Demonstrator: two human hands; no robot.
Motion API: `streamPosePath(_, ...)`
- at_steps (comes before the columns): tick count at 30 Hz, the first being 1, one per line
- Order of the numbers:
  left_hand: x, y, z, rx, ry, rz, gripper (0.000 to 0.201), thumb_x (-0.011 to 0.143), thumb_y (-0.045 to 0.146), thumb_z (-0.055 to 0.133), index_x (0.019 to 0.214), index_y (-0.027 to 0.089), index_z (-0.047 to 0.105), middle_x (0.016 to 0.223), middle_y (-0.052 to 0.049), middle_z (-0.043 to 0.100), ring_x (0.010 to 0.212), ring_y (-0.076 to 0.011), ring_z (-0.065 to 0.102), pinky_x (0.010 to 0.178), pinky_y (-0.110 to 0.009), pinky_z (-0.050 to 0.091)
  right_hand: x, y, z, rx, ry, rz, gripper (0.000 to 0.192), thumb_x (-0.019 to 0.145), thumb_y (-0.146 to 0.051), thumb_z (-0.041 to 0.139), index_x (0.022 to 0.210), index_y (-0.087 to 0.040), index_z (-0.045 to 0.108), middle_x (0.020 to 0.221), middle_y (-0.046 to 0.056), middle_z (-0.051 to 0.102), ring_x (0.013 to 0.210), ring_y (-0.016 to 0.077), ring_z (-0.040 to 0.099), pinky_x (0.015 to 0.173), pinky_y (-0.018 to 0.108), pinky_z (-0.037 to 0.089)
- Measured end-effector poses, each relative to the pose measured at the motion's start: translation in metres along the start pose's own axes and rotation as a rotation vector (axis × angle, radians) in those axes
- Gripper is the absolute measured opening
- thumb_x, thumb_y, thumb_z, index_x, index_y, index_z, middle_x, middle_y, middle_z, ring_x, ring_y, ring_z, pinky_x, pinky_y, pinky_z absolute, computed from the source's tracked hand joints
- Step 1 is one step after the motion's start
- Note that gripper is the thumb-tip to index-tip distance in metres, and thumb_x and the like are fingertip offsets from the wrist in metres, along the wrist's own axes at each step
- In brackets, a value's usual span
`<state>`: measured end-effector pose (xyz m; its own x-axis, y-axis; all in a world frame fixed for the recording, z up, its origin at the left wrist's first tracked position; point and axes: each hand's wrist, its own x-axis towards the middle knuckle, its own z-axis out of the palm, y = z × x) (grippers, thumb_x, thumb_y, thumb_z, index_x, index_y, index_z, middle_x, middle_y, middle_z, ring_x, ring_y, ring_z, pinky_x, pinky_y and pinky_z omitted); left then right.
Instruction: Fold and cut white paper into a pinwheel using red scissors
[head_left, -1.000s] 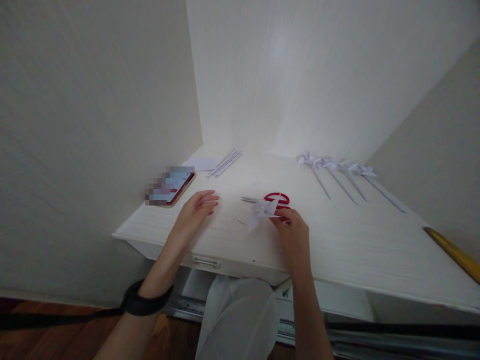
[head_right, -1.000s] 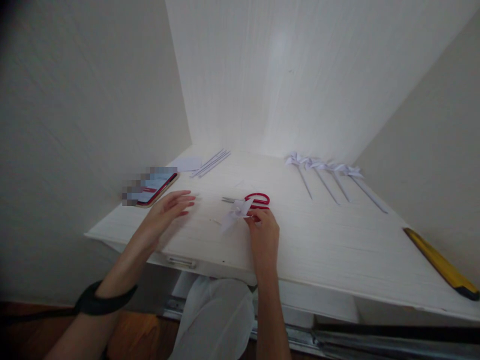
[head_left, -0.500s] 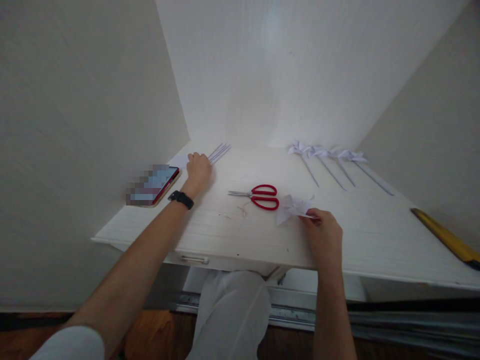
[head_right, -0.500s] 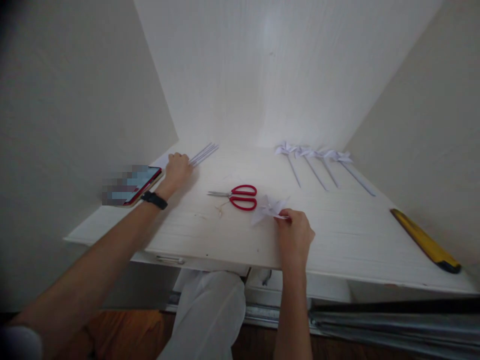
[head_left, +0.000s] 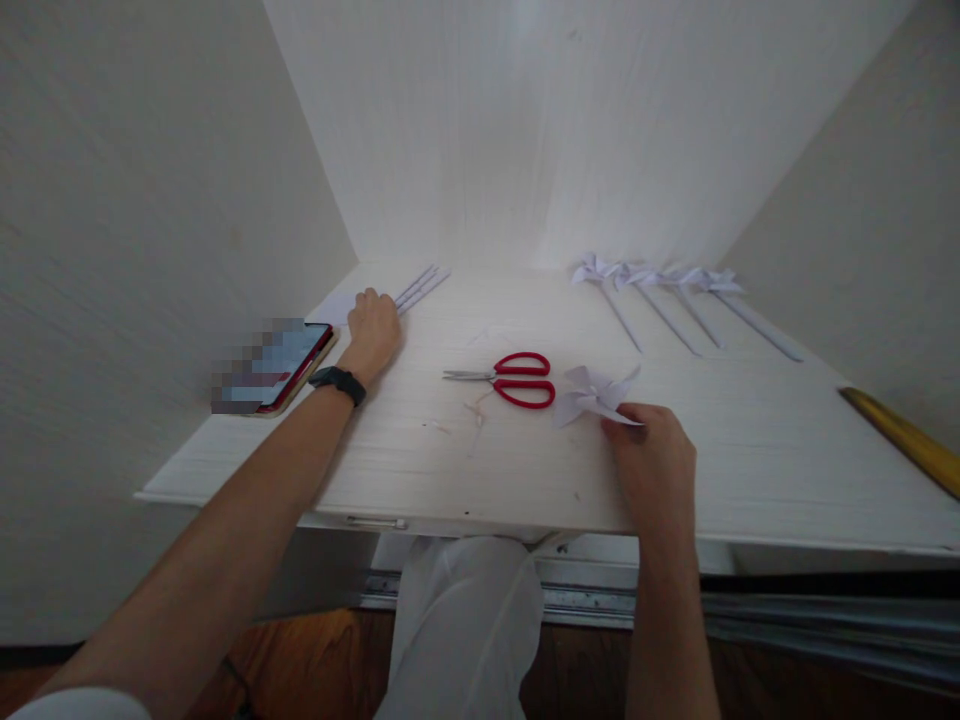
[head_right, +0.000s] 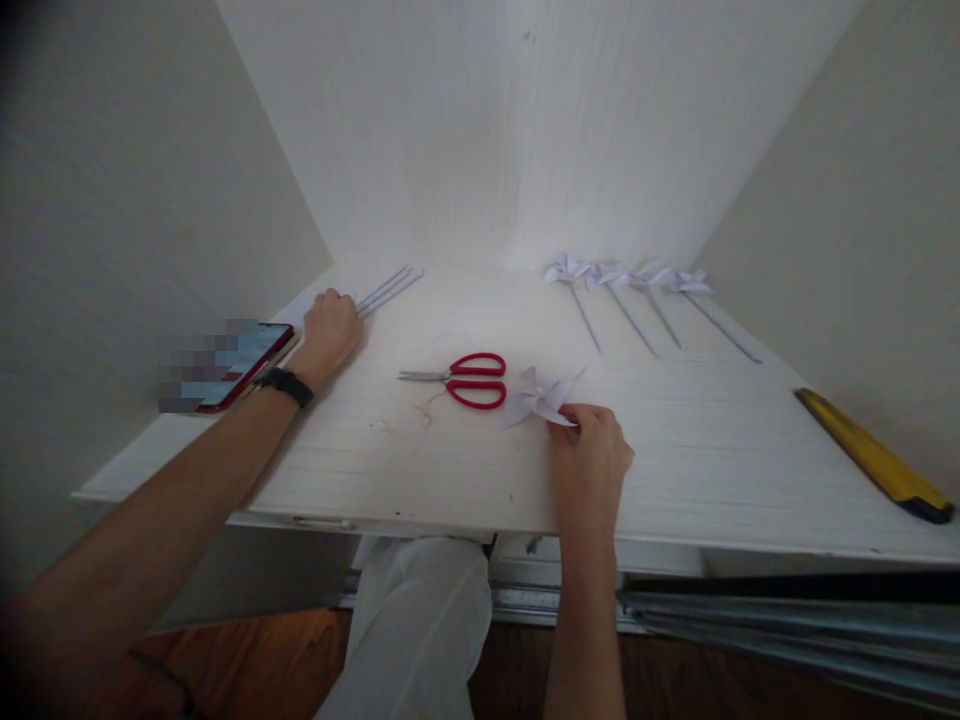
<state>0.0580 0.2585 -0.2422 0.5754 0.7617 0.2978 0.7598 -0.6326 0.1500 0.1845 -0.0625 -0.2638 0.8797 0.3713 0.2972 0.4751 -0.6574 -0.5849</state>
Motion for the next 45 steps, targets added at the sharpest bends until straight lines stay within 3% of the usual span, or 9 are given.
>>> streamPosePath(7, 0.005, -0.008, -0.031, -0.022, -0.029, 0.005, 0.037, 0.094, 0.035, 0.058, 0.125, 0.015, 0.057, 0.127, -0.011, 0.059, 0.105, -0.0233, 0.063, 0.089, -0.045, 0.055, -0.002, 0.004, -0.006, 0.046, 0.044, 0.012, 0.036, 0.071, -0.018, 0.050, 0.098, -0.014, 0.075, 0.102, 0.015, 0.075, 0.092, 0.0291, 0.068, 0.089, 0.046, 0.049)
streamPosePath(11, 0.003, -0.017, -0.057, -0.099, -0.051, -0.027, 0.034, 0.093, 0.034, 0.060, 0.122, 0.016, 0.059, 0.122, -0.010, 0.063, 0.104, -0.0238, 0.064, 0.088, -0.045, 0.055, -0.016, -0.006, -0.021, 0.073, 0.310, -0.002, 0.034, 0.077, -0.017, 0.049, 0.097, -0.015, 0.076, 0.097, 0.014, 0.075, 0.089, 0.0287, 0.068, 0.088, 0.047, 0.050)
streamPosePath(14, -0.018, -0.027, -0.078, -0.195, -0.059, -0.001, 0.029, 0.091, 0.031, 0.057, 0.104, 0.010, 0.072, 0.101, -0.011, 0.073, 0.095, -0.0255, 0.067, 0.088, -0.035, 0.049, -0.028, -0.020, -0.033, 0.102, 0.453, -0.042, 0.029, 0.082, -0.016, 0.050, 0.095, -0.015, 0.075, 0.097, 0.014, 0.073, 0.093, 0.0284, 0.066, 0.088, 0.045, 0.050)
streamPosePath(21, -0.063, -0.050, -0.087, -0.308, -0.128, 0.037, 0.030, 0.084, 0.038, 0.057, 0.095, 0.017, 0.075, 0.094, -0.008, 0.077, 0.080, -0.0216, 0.068, 0.074, -0.028, 0.047, -0.022, -0.020, -0.037, 0.069, 0.356, -0.072, 0.029, 0.083, -0.025, 0.051, 0.095, -0.015, 0.075, 0.093, 0.013, 0.070, 0.084, 0.0273, 0.065, 0.084, 0.046, 0.049)
streamPosePath(29, -0.076, -0.054, -0.072, -0.072, -0.178, -0.008, 0.027, 0.082, 0.035, 0.053, 0.087, 0.016, 0.072, 0.085, -0.014, 0.074, 0.077, -0.0306, 0.066, 0.070, -0.036, 0.045, -0.005, -0.017, -0.028, 0.104, 0.186, -0.101, 0.035, 0.085, -0.035, 0.051, 0.105, -0.011, 0.068, 0.103, 0.017, 0.064, 0.084, 0.0254, 0.062, 0.085, 0.048, 0.048)
streamPosePath(35, -0.079, -0.056, -0.059, 0.002, -0.179, 0.037, 0.029, 0.082, 0.029, 0.048, 0.090, 0.012, 0.069, 0.090, -0.018, 0.071, 0.085, -0.0357, 0.066, 0.078, -0.042, 0.047, 0.004, -0.027, -0.009, -0.072, -0.013, -0.264, 0.027, 0.081, -0.028, 0.064, 0.107, -0.022, 0.070, 0.127, 0.018, 0.053, 0.113, 0.0361, 0.048, 0.087, 0.059, 0.043)
streamPosePath(39, -0.086, -0.046, -0.060, -0.049, -0.120, 0.106, 0.032, 0.086, 0.029, 0.045, 0.104, 0.011, 0.065, 0.111, -0.019, 0.068, 0.102, -0.0332, 0.063, 0.091, -0.042, 0.046, 0.005, -0.021, -0.001, -0.158, -0.015, -0.295, 0.021, 0.081, -0.015, 0.063, 0.099, -0.025, 0.070, 0.136, 0.015, 0.049, 0.121, 0.0388, 0.043, 0.088, 0.064, 0.039)
streamPosePath(42, -0.091, -0.025, -0.066, -0.162, -0.163, 0.192, 0.028, 0.088, 0.033, 0.047, 0.101, 0.017, 0.065, 0.106, -0.011, 0.071, 0.095, -0.0248, 0.066, 0.086, -0.036, 0.051, 0.005, -0.011, -0.002, -0.151, 0.007, -0.371, 0.018, 0.084, -0.015, 0.061, 0.096, -0.025, 0.068, 0.135, 0.014, 0.050, 0.120, 0.0377, 0.044, 0.088, 0.064, 0.039)
streamPosePath(45, -0.099, 0.004, -0.069, -0.568, -0.283, 0.228, 0.025, 0.086, 0.037, 0.054, 0.097, 0.018, 0.066, 0.105, -0.009, 0.072, 0.090, -0.0221, 0.067, 0.084, -0.037, 0.053, 0.001, -0.008, -0.012, -0.088, 0.043, -0.461, 0.015, 0.085, -0.017, 0.063, 0.098, -0.025, 0.067, 0.133, 0.013, 0.051, 0.119, 0.0362, 0.045, 0.090, 0.063, 0.040)
